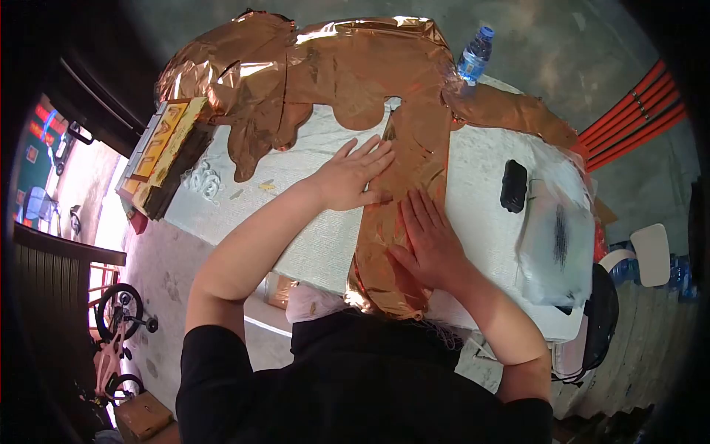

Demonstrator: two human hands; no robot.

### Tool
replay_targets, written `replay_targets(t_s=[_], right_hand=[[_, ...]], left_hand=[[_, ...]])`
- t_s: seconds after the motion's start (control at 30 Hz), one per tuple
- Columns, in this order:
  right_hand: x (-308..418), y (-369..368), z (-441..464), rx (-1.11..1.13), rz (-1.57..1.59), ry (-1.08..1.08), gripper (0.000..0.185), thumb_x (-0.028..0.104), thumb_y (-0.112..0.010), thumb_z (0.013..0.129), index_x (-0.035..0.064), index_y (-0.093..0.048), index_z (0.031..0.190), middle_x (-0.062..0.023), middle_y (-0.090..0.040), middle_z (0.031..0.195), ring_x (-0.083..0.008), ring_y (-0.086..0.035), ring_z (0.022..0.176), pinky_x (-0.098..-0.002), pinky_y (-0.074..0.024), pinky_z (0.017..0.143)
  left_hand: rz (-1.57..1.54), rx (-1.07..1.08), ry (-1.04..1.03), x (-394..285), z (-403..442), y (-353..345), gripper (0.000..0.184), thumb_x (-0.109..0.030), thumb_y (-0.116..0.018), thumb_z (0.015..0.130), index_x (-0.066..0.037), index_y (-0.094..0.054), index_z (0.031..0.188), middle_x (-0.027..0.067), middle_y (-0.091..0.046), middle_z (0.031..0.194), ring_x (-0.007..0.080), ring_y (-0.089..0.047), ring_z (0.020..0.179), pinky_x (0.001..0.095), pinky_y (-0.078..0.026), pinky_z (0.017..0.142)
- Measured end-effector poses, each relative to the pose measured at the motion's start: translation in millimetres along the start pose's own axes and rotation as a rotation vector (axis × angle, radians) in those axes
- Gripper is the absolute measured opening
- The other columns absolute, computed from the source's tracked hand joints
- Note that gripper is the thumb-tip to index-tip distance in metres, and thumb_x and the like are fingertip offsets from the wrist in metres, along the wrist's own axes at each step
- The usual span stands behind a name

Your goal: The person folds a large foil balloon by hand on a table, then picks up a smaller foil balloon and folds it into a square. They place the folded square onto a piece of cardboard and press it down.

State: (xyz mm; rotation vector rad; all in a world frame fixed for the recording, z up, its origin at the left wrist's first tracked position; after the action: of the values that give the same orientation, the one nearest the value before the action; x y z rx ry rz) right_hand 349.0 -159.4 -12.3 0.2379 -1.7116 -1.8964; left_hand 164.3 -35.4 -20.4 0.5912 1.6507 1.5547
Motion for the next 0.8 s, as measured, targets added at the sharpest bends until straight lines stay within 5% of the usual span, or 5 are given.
replay_targets(t_s=[0.1, 0.7, 0.8], right_hand=[[0, 0, 0, 0.0, -0.004, -0.007, 0.073, 0.04, -0.053, 0.09, -0.0099, -0.03, 0.138, -0.029, -0.027, 0.146, -0.0409, -0.025, 0.138, -0.0483, -0.0187, 0.114], [0, -1, 0, -0.035, 0.022, -0.002, 0.076, 0.042, -0.056, 0.087, -0.0103, -0.032, 0.136, -0.0299, -0.031, 0.142, -0.041, -0.028, 0.136, -0.0499, -0.0195, 0.113], [0, -2, -1, -0.036, 0.021, 0.006, 0.076, 0.042, -0.056, 0.087, -0.0103, -0.032, 0.136, -0.0301, -0.032, 0.142, -0.0416, -0.029, 0.135, -0.0501, -0.0195, 0.113]], left_hand=[[0.063, 0.006, -0.016, 3, 2, -3, 0.076, -0.046, -0.05, 0.089, -0.007, -0.024, 0.148, 0.0123, -0.018, 0.155, 0.0262, -0.01, 0.145, 0.0462, -0.01, 0.116], [0.052, 0.043, 0.065, 21, 45, 4, 0.078, -0.055, -0.048, 0.09, -0.011, -0.022, 0.149, 0.0085, -0.018, 0.156, 0.0268, -0.006, 0.145, 0.0463, -0.007, 0.117], [0.004, -0.113, 0.058, 22, 44, 3, 0.079, -0.056, -0.049, 0.089, -0.007, -0.027, 0.147, 0.0102, -0.021, 0.155, 0.0278, -0.01, 0.145, 0.0457, -0.01, 0.116]])
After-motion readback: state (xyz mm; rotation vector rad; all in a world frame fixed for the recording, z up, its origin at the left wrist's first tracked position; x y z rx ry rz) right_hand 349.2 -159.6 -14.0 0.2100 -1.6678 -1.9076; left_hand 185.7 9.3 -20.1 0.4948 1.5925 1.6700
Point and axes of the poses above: each hand's wrist, its own z-axis towards the middle knuckle, its own y-axis out of the back of the hand, x = y × z, the point moved 2 cm from there along z, towards the middle knuckle
